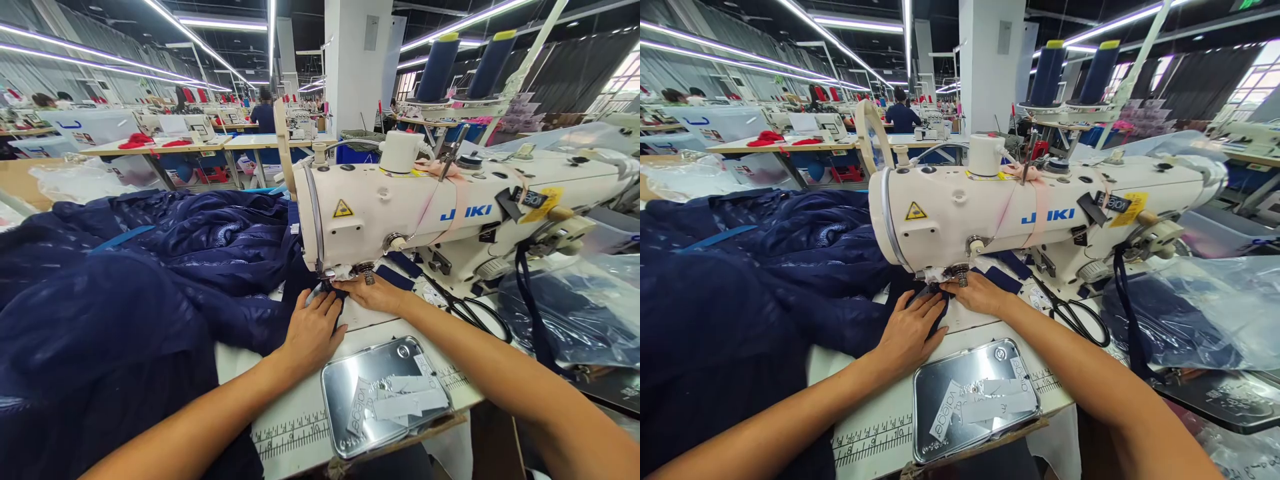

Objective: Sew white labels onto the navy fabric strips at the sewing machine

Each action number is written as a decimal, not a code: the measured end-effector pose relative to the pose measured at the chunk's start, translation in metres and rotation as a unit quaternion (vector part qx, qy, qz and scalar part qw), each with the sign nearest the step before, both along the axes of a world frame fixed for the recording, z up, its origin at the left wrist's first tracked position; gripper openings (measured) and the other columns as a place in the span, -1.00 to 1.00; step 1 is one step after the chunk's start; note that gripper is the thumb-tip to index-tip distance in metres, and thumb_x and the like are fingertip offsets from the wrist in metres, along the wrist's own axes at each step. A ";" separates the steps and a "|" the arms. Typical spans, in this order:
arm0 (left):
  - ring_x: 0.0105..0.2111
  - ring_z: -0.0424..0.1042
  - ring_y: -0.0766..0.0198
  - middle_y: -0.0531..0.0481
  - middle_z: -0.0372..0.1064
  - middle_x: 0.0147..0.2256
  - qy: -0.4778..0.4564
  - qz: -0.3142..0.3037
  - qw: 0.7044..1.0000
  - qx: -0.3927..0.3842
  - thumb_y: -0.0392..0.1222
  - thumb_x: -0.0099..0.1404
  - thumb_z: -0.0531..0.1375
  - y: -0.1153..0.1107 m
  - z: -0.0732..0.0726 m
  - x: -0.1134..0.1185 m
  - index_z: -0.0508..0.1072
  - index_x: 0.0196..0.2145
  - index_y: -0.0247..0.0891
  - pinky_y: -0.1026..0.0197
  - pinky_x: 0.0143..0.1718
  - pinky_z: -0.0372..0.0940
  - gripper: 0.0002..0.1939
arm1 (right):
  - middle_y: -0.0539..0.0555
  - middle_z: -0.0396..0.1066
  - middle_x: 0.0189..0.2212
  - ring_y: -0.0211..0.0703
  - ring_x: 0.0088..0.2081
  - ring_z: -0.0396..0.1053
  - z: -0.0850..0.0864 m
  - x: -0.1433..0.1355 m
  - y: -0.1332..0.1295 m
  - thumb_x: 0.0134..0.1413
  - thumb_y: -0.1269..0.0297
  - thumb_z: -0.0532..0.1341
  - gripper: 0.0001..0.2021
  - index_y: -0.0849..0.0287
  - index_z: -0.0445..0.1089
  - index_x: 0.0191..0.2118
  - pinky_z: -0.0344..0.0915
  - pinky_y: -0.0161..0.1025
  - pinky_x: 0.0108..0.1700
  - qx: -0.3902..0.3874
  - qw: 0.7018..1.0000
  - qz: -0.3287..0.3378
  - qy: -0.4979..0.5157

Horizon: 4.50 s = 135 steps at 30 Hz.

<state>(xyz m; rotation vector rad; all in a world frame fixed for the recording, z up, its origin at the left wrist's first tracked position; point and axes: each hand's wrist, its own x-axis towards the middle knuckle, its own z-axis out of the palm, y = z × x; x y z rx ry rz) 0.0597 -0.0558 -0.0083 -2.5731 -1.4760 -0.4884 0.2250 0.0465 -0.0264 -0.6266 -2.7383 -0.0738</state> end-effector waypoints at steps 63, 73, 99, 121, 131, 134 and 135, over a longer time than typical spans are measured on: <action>-0.01 0.24 0.02 -0.19 0.26 0.02 0.132 -0.089 0.987 -0.027 -0.53 0.08 -0.04 0.021 0.016 -0.054 0.29 0.00 -0.26 -0.23 0.01 -0.05 -0.47 | 0.27 0.31 -0.10 -0.04 -0.11 0.26 0.017 -0.003 -0.037 0.14 0.23 0.03 -0.66 0.32 0.30 -0.03 0.25 -0.11 -0.11 0.032 0.999 0.023 -0.013; -0.03 0.24 0.02 -0.17 0.31 -0.02 0.135 -0.081 0.987 -0.027 -0.50 0.09 -0.05 0.036 0.016 -0.055 0.31 -0.02 -0.22 -0.25 -0.02 -0.04 -0.50 | 0.25 0.19 0.07 0.00 0.01 0.22 0.014 -0.002 -0.033 0.11 0.13 0.07 -0.55 0.30 0.23 0.06 0.17 -0.03 0.01 -0.042 0.999 -0.029 -0.009; -0.11 0.25 -0.02 -0.19 0.39 -0.24 0.191 0.045 0.979 0.048 -0.35 0.16 0.03 0.040 0.022 -0.035 0.41 -0.18 -0.28 -0.11 -0.04 0.07 -0.72 | 0.26 0.35 -0.26 -0.02 -0.18 0.30 0.027 0.001 -0.048 -0.03 0.49 0.10 -0.80 0.38 0.39 -0.25 0.24 -0.15 -0.15 0.069 0.988 -0.069 -0.123; -0.12 0.25 0.04 -0.15 0.40 -0.25 0.195 0.043 0.979 0.036 -0.36 0.19 -0.01 0.050 0.019 -0.035 0.43 -0.26 -0.27 -0.04 -0.08 0.09 -0.75 | 0.28 0.33 -0.33 0.01 -0.26 0.28 0.023 -0.026 -0.062 -0.01 0.60 0.04 -0.80 0.41 0.40 -0.34 0.21 -0.12 -0.23 0.089 0.976 -0.122 -0.157; -0.09 0.24 0.05 -0.15 0.38 -0.19 0.198 0.047 0.979 0.018 -0.43 0.16 -0.04 0.059 0.017 -0.034 0.40 -0.17 -0.27 -0.06 -0.04 0.06 -0.66 | 0.28 0.32 -0.37 0.00 -0.28 0.27 0.019 -0.035 -0.063 0.01 0.59 0.03 -0.79 0.43 0.40 -0.32 0.22 -0.12 -0.27 0.108 0.973 -0.144 -0.144; -0.10 0.25 0.05 -0.16 0.39 -0.20 0.190 0.048 0.980 0.022 -0.44 0.15 -0.03 0.060 0.017 -0.033 0.41 -0.17 -0.27 -0.06 -0.05 0.07 -0.66 | 0.29 0.32 -0.36 0.00 -0.28 0.27 0.019 -0.036 -0.063 0.02 0.59 0.02 -0.79 0.43 0.40 -0.31 0.22 -0.12 -0.28 0.104 0.973 -0.145 -0.149; -0.10 0.25 0.05 -0.16 0.39 -0.20 0.187 0.049 0.981 0.024 -0.44 0.15 -0.03 0.060 0.016 -0.033 0.41 -0.17 -0.26 -0.06 -0.06 0.08 -0.65 | 0.30 0.32 -0.36 0.01 -0.28 0.27 0.020 -0.036 -0.063 0.02 0.59 0.02 -0.79 0.43 0.40 -0.31 0.22 -0.13 -0.28 0.102 0.973 -0.144 -0.149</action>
